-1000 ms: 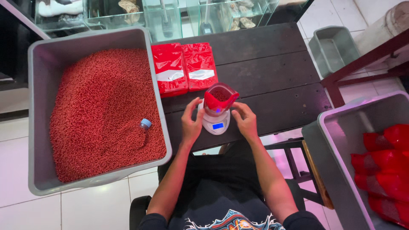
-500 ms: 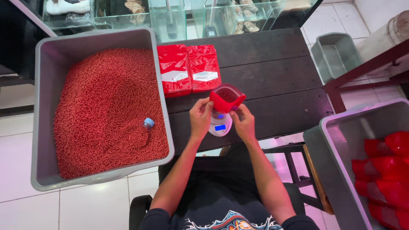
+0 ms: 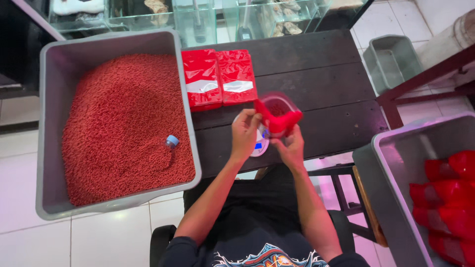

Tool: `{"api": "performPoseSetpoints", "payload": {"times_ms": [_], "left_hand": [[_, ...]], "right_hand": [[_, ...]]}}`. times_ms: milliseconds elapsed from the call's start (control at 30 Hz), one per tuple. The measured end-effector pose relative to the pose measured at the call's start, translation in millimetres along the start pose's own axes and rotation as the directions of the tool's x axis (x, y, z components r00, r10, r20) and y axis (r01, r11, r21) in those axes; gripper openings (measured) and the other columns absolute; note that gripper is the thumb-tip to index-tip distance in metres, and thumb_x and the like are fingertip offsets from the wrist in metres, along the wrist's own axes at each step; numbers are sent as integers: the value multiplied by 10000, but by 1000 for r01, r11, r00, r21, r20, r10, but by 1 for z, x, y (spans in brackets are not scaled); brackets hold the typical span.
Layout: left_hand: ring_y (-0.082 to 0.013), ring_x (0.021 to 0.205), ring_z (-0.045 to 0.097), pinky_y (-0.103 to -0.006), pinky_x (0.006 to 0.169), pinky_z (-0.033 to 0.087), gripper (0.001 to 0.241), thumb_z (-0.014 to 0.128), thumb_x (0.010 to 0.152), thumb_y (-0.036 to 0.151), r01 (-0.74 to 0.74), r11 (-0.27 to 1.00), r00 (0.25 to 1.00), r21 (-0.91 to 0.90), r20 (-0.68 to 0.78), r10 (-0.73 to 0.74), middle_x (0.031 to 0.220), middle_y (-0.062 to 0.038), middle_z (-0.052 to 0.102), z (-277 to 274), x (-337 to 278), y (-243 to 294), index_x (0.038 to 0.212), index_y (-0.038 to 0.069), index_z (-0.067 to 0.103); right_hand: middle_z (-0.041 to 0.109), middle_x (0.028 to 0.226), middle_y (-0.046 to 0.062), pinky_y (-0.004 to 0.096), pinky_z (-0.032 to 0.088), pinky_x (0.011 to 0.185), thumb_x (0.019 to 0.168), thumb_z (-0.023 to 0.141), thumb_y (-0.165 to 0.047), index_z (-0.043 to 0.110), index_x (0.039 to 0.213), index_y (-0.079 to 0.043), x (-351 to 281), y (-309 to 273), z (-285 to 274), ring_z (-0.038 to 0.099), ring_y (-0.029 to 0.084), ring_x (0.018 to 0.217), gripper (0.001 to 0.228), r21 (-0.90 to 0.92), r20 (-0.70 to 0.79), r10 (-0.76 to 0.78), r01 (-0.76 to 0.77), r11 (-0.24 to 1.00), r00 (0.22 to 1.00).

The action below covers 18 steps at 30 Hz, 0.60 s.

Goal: The person uses a small scoop to transfer red fish food pellets from a large bin into a red bag, places the bag on a digital scale to check the weight, and then places the filled bag into a separate bin.

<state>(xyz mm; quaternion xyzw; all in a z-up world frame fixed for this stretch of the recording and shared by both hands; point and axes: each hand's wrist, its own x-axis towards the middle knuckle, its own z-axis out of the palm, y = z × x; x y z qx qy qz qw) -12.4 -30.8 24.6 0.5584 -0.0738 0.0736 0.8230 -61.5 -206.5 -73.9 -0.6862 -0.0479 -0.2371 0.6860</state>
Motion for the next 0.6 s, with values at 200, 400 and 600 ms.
{"api": "performPoseSetpoints", "payload": {"times_ms": [200, 400, 600], "left_hand": [[-74, 785, 718, -268, 817, 606, 103, 704, 1129, 131, 39, 997, 977, 60, 205, -51, 950, -55, 792, 35, -7, -47, 1186, 60, 752], [-254, 1168, 791, -415, 1046, 610, 188, 712, 1091, 82, 47, 969, 942, 244, 311, -124, 1224, -123, 826, 59, -19, -68, 1266, 104, 775], [-236, 1212, 781, -405, 1096, 582, 284, 873, 977, 144, -33, 951, 898, 307, 427, -107, 1183, -53, 846, 44, -8, -73, 1256, 161, 823]], "right_hand": [[745, 1223, 170, 427, 575, 1088, 907, 948, -127, 685, 1359, -11, 10, -30, -69, 763, 282, 1165, 536, -155, -55, 152, -159, 975, 987], [777, 1276, 162, 473, 571, 1109, 900, 948, -74, 739, 1383, -60, 6, -48, -102, 759, 310, 1233, 526, -372, -40, 259, -255, 892, 965], [840, 1062, 85, 404, 612, 991, 904, 972, -234, 878, 1125, -136, 17, -74, -107, 790, 189, 1078, 259, -433, -53, 151, -159, 887, 987]]}}
